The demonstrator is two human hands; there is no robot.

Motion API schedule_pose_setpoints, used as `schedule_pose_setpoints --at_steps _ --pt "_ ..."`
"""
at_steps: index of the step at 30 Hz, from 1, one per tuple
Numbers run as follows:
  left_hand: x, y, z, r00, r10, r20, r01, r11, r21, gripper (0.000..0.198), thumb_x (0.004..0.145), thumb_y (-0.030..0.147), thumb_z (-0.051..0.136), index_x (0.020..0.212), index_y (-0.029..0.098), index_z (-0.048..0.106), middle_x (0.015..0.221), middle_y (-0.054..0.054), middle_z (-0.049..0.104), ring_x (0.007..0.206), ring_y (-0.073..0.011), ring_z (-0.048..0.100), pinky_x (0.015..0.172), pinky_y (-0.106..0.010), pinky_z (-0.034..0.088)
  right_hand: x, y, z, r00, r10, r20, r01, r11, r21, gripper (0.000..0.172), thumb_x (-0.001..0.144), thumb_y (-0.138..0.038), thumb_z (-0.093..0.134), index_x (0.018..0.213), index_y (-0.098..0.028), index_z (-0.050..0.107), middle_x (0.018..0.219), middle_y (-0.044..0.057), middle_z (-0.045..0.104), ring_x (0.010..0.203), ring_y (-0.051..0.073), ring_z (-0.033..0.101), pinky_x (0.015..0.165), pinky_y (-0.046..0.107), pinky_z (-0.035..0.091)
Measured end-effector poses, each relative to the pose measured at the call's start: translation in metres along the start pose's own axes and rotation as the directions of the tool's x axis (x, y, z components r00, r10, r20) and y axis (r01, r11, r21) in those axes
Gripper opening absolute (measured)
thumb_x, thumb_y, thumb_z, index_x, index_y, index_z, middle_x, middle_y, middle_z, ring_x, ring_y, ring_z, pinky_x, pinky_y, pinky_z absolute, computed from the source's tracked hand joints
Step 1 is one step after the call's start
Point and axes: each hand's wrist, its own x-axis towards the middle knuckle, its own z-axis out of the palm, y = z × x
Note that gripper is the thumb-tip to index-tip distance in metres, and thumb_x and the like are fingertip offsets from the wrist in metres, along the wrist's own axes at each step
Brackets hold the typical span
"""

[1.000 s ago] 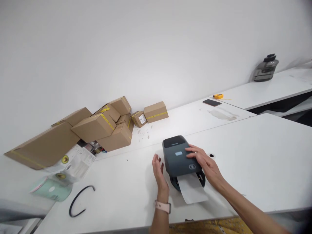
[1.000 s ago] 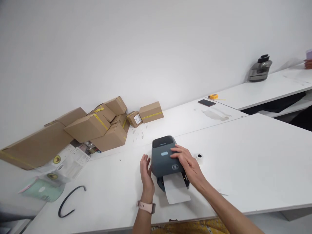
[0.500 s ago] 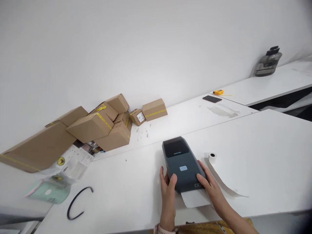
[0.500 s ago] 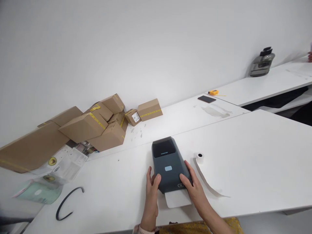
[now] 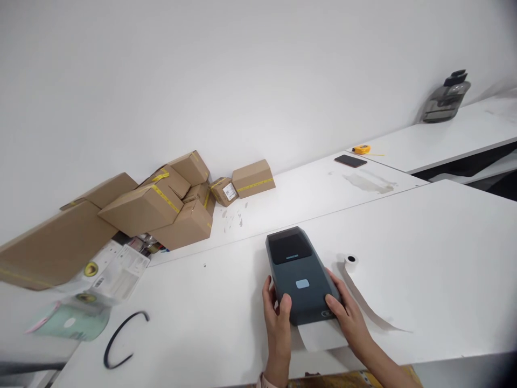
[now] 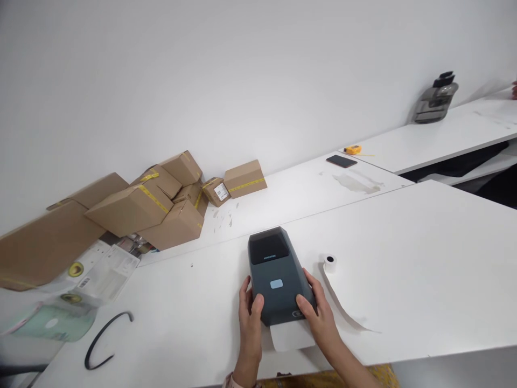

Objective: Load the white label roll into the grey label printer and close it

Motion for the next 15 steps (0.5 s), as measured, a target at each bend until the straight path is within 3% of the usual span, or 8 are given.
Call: schedule_pose_setpoints --at_steps 6,12,15 --pt "-0.009 0.014 0.003 1.0 0.004 0.021 -0.004 0.999 -0.038 0.068 0.085 0.05 0.063 0.141 0.02 0.039 0.146 -0.015 0.048 0.13 -0.0265 0.051 0.097 -0.029 0.048 -0.004 -0.021 -0.001 0.993 0.107 0.039 -0.11 0.99 0.09 0.074 0.083 -0.065 0.052 0.145 -0.026 0.038 0.152 0.01 0.042 0.138 0.032 0.039 0.112 0.048 0.036" --pt "-0.018 0.023 0.0 0.987 -0.139 0.078 0.147 0.983 -0.108 0.087 0.077 0.053 0.072 0.146 0.019 0.032 0.145 -0.015 0.05 0.128 -0.0276 0.054 0.098 -0.03 0.049 -0.006 -0.029 -0.002 0.984 0.174 0.045 -0.179 0.975 0.133 0.081 0.079 -0.066 0.057 0.147 -0.027 0.037 0.156 0.009 0.037 0.14 0.033 0.037 0.111 0.047 0.038" --pt "-0.015 0.021 0.0 0.991 -0.125 0.042 0.129 0.986 -0.107 0.095 0.074 0.055 0.073 0.149 0.017 0.028 0.14 -0.017 0.055 0.126 -0.0283 0.056 0.097 -0.03 0.048 -0.005 -0.019 -0.001 0.988 0.15 0.024 -0.152 0.98 0.132 0.085 0.079 -0.066 0.058 0.15 -0.027 0.031 0.155 0.012 0.037 0.139 0.034 0.039 0.108 0.049 0.04"
